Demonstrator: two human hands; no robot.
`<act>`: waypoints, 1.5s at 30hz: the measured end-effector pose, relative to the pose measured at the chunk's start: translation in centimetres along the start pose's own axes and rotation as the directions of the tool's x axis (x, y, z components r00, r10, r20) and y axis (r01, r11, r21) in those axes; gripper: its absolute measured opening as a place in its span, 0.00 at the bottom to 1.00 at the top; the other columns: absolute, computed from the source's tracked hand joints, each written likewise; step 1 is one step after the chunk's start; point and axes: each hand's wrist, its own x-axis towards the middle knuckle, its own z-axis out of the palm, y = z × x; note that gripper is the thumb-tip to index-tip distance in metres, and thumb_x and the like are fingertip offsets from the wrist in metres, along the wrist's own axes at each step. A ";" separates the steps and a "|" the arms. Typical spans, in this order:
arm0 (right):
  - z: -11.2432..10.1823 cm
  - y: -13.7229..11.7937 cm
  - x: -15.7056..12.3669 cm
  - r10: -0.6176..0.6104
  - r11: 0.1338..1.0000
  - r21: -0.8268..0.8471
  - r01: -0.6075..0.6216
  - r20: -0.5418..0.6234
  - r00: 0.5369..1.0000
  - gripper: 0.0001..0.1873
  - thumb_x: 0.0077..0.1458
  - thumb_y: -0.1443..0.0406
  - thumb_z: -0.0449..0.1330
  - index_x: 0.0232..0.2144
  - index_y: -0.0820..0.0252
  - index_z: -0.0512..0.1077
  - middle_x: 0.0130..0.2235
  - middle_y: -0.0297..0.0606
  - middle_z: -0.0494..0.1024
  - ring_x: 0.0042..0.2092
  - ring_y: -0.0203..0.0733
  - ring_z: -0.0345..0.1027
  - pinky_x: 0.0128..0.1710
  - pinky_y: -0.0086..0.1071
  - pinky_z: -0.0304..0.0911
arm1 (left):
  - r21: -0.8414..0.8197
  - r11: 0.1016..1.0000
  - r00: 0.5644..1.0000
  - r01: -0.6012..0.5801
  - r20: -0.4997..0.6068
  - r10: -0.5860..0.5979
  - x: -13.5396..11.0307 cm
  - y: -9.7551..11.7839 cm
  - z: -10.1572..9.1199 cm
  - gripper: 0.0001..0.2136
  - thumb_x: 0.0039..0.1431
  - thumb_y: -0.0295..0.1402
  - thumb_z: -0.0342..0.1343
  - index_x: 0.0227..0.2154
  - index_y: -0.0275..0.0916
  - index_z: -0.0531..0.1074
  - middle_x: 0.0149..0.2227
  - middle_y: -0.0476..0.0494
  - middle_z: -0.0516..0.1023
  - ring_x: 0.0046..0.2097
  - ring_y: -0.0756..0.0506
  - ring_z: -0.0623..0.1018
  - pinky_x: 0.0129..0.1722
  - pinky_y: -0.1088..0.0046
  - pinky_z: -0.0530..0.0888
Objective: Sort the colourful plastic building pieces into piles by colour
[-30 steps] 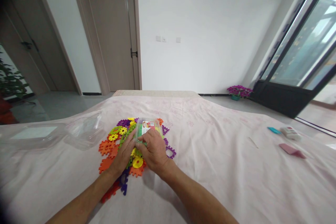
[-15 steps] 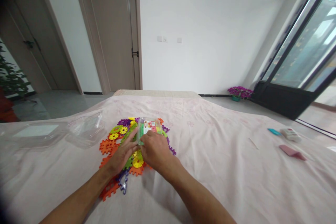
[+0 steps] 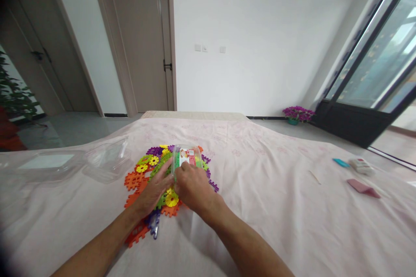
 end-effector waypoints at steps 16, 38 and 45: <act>1.6 -0.4 -0.1 -0.006 1.000 0.013 0.008 -0.176 0.984 0.05 0.53 0.70 0.59 0.34 0.59 0.73 0.36 0.43 0.76 0.38 0.46 0.67 0.31 0.35 0.56 | -0.049 0.999 0.984 0.000 -0.180 -0.009 0.6 1.1 1.7 0.32 0.49 0.33 0.58 0.61 0.40 0.65 0.51 0.41 0.78 0.50 0.41 0.77 0.50 0.65 0.74; 0.9 2.2 1.0 0.075 0.993 0.114 -0.031 -0.407 0.910 0.03 0.57 0.68 0.57 0.30 0.56 0.66 0.28 0.33 0.72 0.30 0.38 0.63 0.31 0.31 0.51 | 0.120 0.958 0.956 0.259 -0.173 -0.237 1.4 1.3 1.3 0.33 0.56 0.38 0.53 0.66 0.44 0.58 0.33 0.47 0.78 0.28 0.48 0.73 0.25 0.75 0.66; -1.7 6.6 1.7 0.507 0.844 0.471 -0.258 -0.540 0.672 0.11 0.54 0.61 0.60 0.26 0.55 0.61 0.22 0.25 0.62 0.23 0.34 0.56 0.27 0.29 0.51 | 0.111 0.974 0.965 0.198 -0.194 -0.174 1.3 1.2 0.3 0.33 0.59 0.38 0.50 0.68 0.43 0.55 0.49 0.39 0.78 0.42 0.44 0.78 0.41 0.67 0.75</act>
